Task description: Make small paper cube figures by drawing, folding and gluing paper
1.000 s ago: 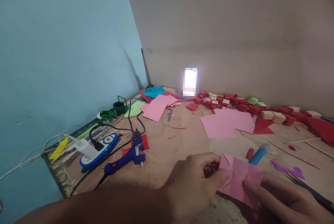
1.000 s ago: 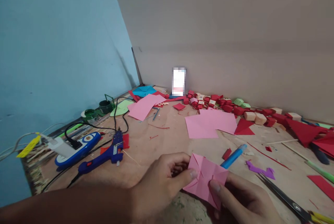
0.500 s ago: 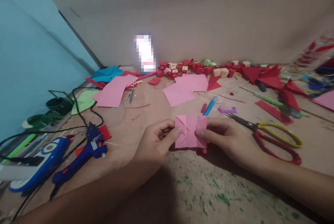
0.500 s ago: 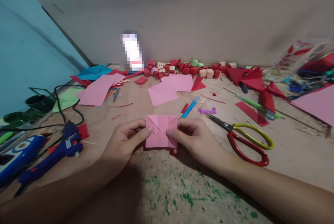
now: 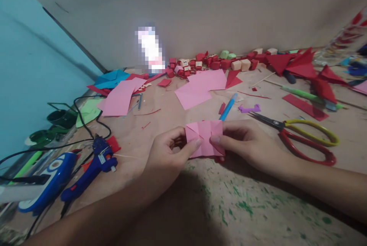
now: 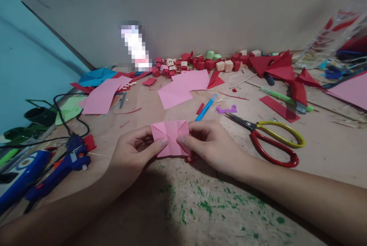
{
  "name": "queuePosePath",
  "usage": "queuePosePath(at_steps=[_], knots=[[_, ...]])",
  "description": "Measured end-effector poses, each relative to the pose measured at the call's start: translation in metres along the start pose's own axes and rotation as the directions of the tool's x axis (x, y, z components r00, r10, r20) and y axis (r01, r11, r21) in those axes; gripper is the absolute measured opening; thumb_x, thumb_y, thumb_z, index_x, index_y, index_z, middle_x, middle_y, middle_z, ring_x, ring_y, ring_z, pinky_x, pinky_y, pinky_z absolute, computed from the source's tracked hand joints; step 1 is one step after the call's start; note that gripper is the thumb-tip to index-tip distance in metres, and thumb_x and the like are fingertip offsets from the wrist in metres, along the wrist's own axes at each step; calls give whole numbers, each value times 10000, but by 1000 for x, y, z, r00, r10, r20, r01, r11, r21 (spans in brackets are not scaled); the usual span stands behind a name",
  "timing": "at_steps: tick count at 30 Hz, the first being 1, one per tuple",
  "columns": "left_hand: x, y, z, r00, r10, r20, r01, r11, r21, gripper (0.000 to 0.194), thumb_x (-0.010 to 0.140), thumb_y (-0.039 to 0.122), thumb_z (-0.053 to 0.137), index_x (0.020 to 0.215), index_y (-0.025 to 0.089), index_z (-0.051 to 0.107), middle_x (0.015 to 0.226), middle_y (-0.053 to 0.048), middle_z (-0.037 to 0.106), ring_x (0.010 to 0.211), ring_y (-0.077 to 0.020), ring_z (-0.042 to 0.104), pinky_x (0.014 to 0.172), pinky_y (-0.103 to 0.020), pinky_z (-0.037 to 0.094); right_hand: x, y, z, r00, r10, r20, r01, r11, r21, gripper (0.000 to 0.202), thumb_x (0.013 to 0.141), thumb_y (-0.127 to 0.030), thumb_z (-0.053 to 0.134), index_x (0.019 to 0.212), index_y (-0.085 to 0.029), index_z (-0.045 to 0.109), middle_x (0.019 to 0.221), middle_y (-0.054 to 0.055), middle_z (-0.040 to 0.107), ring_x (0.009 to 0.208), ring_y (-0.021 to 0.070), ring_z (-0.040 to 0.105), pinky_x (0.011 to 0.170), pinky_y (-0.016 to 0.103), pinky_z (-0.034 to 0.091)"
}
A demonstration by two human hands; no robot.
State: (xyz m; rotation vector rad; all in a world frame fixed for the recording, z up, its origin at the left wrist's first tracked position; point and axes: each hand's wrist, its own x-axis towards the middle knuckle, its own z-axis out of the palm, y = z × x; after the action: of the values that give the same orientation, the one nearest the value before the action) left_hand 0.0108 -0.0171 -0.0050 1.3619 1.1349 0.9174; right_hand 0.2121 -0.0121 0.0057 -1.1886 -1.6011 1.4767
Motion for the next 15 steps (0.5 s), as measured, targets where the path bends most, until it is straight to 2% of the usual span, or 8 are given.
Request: queuePosePath(at_steps=[6, 11, 15], knots=[[-2, 3, 0, 1000, -17, 21, 19, 998, -60, 144, 847, 233, 699, 949, 136, 727, 891, -42, 734, 832, -164, 647, 724, -229, 505, -1, 1, 1, 999, 39, 27, -42, 992, 120, 220, 900, -263, 639, 707, -158, 645, 630, 4, 632, 569, 109, 566, 543, 213, 440], [-2, 2, 0, 999, -36, 28, 36, 999, 3, 138, 851, 270, 696, 854, 132, 695, 789, -19, 668, 731, -138, 584, 643, -217, 457, -1, 3, 1, 998, 52, 35, -59, 977, 204, 195, 893, -285, 663, 748, -155, 652, 630, -6, 609, 571, 115, 583, 540, 219, 454], [-2, 1, 0, 999, -30, 43, 30, 1000, 9, 146, 864, 288, 689, 868, 142, 700, 790, -16, 662, 735, -139, 575, 641, -221, 458, -2, 5, 2, 997, 68, 32, -73, 969, 235, 195, 891, -306, 676, 771, -155, 650, 627, -12, 595, 569, 121, 586, 528, 226, 446]])
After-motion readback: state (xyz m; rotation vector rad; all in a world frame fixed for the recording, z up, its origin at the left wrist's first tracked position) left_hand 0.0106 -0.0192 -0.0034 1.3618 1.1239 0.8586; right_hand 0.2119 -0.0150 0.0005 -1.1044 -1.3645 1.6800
